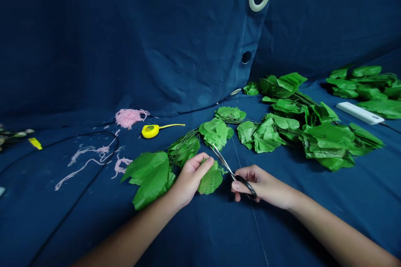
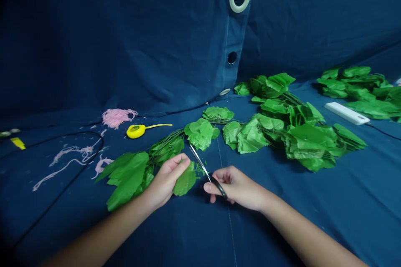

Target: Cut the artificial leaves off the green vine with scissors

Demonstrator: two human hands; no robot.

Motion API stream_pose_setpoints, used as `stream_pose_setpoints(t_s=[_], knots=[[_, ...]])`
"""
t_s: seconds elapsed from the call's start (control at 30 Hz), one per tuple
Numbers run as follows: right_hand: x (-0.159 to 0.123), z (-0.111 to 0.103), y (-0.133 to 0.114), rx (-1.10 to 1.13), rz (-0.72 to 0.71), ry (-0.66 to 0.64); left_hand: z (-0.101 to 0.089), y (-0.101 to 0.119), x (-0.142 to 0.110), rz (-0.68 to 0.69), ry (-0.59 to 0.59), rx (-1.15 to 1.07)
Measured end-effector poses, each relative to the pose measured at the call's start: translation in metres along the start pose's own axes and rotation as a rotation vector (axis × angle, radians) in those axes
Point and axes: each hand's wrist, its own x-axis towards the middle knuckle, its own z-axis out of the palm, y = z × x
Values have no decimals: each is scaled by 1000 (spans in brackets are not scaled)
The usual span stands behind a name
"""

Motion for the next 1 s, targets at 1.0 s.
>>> stream_pose_setpoints(t_s=[1.0], knots=[[2,6,0,18,-53,53,-5,2,-6,185,-145,283]])
